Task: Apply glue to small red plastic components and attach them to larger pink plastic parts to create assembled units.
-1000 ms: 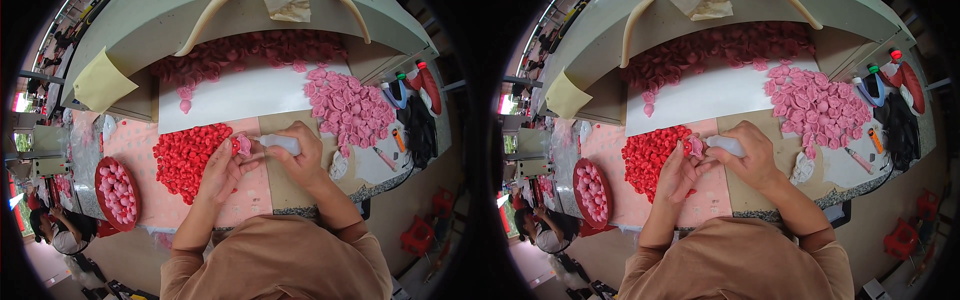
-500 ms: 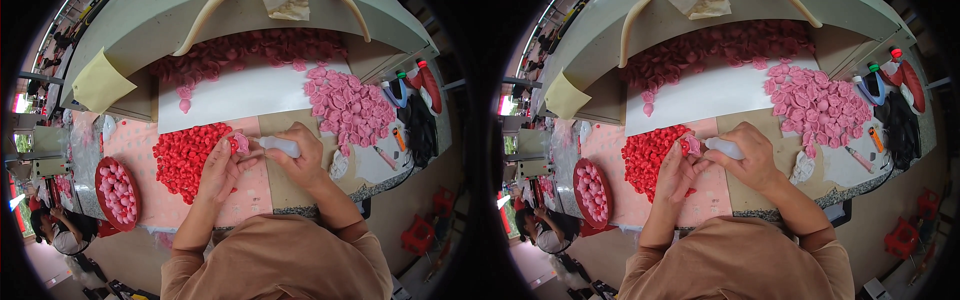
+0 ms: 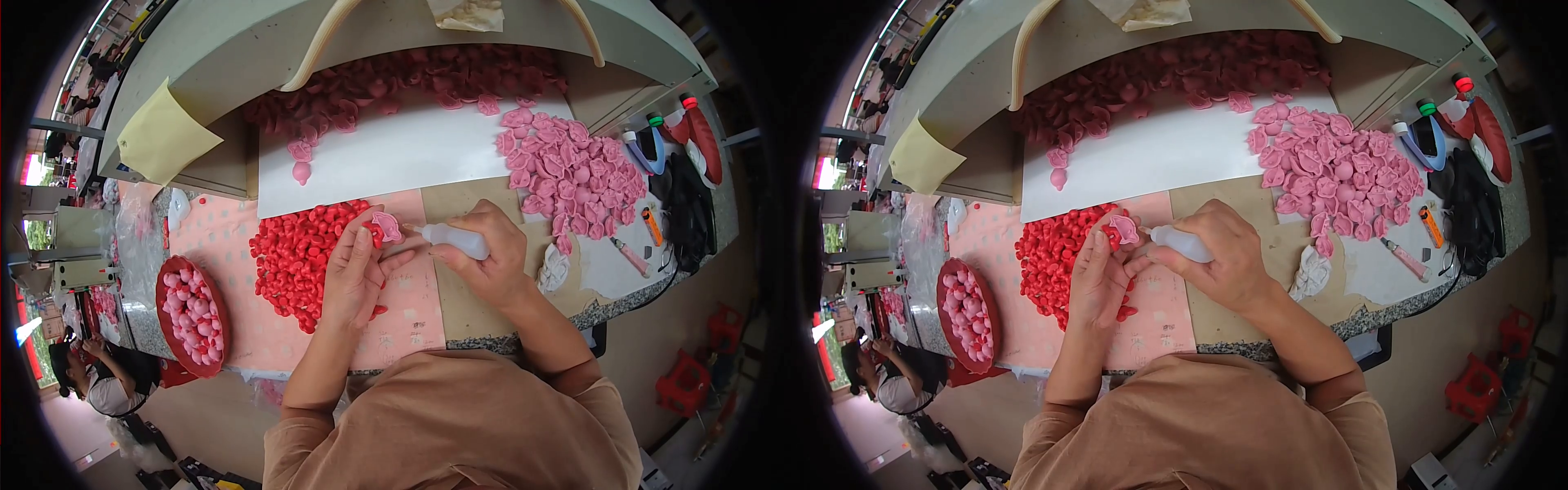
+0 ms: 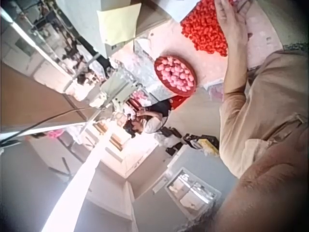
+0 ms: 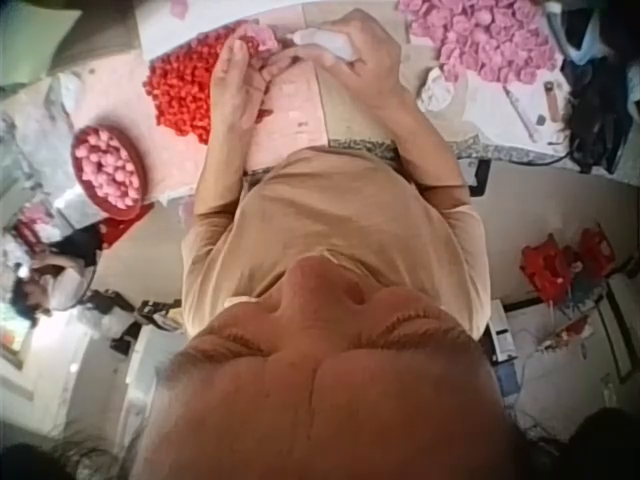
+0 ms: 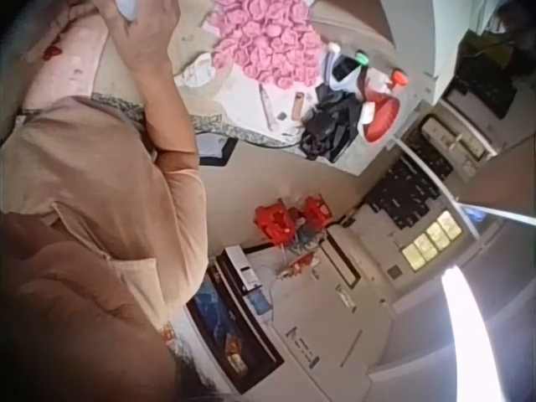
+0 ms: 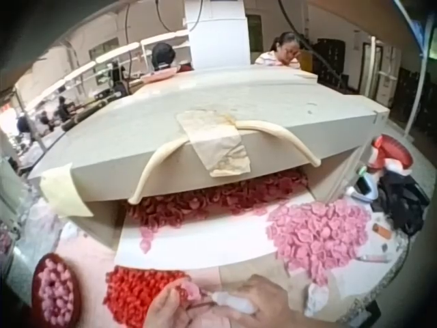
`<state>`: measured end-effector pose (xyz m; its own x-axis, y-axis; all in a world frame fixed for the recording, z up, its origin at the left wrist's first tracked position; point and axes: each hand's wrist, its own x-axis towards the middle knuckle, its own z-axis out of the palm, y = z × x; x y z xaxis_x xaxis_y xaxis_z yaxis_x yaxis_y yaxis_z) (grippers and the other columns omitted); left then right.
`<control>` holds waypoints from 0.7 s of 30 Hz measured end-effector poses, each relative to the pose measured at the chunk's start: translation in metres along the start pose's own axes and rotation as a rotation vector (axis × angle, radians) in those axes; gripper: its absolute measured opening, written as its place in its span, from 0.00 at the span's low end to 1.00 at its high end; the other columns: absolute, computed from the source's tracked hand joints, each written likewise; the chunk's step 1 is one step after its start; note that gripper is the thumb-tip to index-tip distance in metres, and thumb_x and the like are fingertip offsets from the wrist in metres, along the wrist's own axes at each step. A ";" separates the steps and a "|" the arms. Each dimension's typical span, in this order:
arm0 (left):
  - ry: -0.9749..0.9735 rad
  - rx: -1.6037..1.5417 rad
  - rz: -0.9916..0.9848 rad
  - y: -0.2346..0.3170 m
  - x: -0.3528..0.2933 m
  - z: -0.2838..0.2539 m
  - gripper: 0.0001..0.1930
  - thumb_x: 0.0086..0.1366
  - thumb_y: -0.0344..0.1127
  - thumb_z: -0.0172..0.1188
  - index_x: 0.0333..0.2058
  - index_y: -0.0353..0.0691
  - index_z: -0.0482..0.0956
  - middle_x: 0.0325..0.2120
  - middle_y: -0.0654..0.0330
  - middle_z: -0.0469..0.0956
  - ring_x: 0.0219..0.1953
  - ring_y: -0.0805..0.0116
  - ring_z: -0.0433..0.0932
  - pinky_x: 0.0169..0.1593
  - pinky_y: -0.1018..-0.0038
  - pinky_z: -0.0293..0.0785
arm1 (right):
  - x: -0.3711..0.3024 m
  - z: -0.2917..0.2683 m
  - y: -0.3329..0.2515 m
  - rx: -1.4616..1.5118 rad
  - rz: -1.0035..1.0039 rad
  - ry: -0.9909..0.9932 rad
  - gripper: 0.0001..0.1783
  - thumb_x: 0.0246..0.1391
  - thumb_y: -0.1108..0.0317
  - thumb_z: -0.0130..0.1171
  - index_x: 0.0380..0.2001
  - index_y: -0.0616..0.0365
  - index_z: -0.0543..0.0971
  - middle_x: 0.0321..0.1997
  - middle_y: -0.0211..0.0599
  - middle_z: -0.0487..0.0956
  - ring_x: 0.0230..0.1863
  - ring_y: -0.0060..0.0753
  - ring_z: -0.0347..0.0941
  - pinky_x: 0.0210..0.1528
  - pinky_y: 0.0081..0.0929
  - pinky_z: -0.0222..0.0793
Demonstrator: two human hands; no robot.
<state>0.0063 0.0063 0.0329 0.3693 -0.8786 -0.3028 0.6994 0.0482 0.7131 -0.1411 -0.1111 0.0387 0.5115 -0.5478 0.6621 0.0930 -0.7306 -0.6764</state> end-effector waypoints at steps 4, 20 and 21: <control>-0.042 -0.016 0.009 0.000 -0.001 0.002 0.19 0.69 0.39 0.44 0.55 0.38 0.62 0.48 0.53 0.70 0.49 0.56 0.73 0.51 0.66 0.73 | 0.000 -0.001 0.000 -0.002 -0.008 -0.004 0.18 0.40 0.66 0.69 0.32 0.62 0.73 0.23 0.38 0.73 0.21 0.30 0.66 0.22 0.23 0.61; -0.037 -0.061 0.045 0.000 0.001 0.000 0.21 0.68 0.34 0.45 0.58 0.39 0.58 0.56 0.53 0.63 0.55 0.60 0.67 0.57 0.64 0.68 | 0.001 0.000 0.000 -0.053 -0.014 -0.011 0.17 0.40 0.66 0.69 0.31 0.62 0.74 0.23 0.38 0.72 0.21 0.31 0.66 0.22 0.24 0.61; -0.033 -0.061 0.042 0.000 0.000 0.000 0.21 0.68 0.34 0.45 0.58 0.39 0.58 0.56 0.53 0.63 0.55 0.60 0.67 0.57 0.64 0.68 | 0.001 0.000 0.000 -0.044 -0.006 -0.004 0.17 0.40 0.66 0.69 0.31 0.62 0.74 0.23 0.38 0.72 0.21 0.31 0.66 0.22 0.24 0.60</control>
<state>0.0066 0.0060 0.0324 0.3797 -0.8902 -0.2515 0.7199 0.1136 0.6847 -0.1409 -0.1115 0.0388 0.5141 -0.5417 0.6650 0.0585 -0.7514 -0.6573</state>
